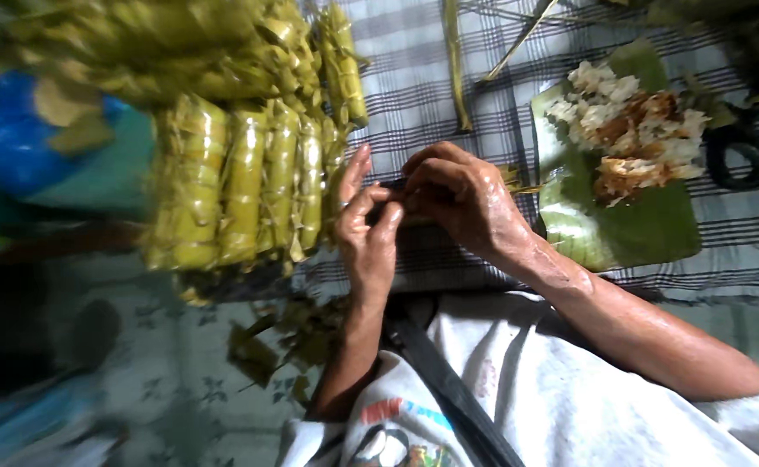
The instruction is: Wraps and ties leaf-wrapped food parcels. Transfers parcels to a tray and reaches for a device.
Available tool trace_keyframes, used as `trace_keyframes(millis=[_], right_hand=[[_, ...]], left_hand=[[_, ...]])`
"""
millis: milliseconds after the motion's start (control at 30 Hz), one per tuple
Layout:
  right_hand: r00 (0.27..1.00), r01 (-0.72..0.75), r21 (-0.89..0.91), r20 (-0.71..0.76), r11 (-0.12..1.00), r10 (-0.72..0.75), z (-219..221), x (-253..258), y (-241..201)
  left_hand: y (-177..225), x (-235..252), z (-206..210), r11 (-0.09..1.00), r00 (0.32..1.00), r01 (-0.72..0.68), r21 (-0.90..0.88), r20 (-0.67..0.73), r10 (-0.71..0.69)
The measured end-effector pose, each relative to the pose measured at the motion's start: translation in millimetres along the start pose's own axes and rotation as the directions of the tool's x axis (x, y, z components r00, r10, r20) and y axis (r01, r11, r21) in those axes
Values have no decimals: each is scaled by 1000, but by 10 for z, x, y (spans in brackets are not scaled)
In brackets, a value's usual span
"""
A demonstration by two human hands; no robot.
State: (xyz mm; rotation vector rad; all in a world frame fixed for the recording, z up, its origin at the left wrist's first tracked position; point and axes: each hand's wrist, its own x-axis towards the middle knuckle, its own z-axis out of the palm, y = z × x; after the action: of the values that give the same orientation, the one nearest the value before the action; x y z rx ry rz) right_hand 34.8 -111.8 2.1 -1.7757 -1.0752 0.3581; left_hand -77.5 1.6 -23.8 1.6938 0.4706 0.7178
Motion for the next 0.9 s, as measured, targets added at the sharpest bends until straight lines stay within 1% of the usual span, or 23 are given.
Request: trace_keyframes(millis=[67,167,300,367,467,567,633,700,800,900], right_hand=[[996,85,-43,-35,995,-87,25,-43,27],[976,204,-69,-61,977,-208,75,-108,103],[951,269,-113,-128,956,-283,137,-137,144],[947,283,-109,-125,953,-295,140,-123,152],[951,273,-102,-118,957,-284,124,-108,145],[961,239,-132,-106,962,-254,114,-78,121],[965,220,-168,-109,961,-240,117,-61,114],[968,209,-194,-97,959,-230,109,-57,114],[969,213,-230,-77,950,-236,106,-53,116],[973,199,-274,-58,941,-223,146,-67,124]], left_hand=[[30,-4,20,998,998,57,-12,16,-56],[64,-15,17,994,994,105,20,38,-105],[102,2,-19,985,982,173,22,76,-174],[101,11,-76,983,979,185,2,88,-184],[89,0,-117,991,989,127,38,76,-130],[78,-12,-92,984,1000,12,180,8,-14],[98,-3,-94,960,998,-53,276,-4,56],[137,-7,-110,919,995,-98,381,5,104],[170,-19,-105,819,985,-149,553,11,171],[132,-44,-91,746,983,-147,650,10,186]])
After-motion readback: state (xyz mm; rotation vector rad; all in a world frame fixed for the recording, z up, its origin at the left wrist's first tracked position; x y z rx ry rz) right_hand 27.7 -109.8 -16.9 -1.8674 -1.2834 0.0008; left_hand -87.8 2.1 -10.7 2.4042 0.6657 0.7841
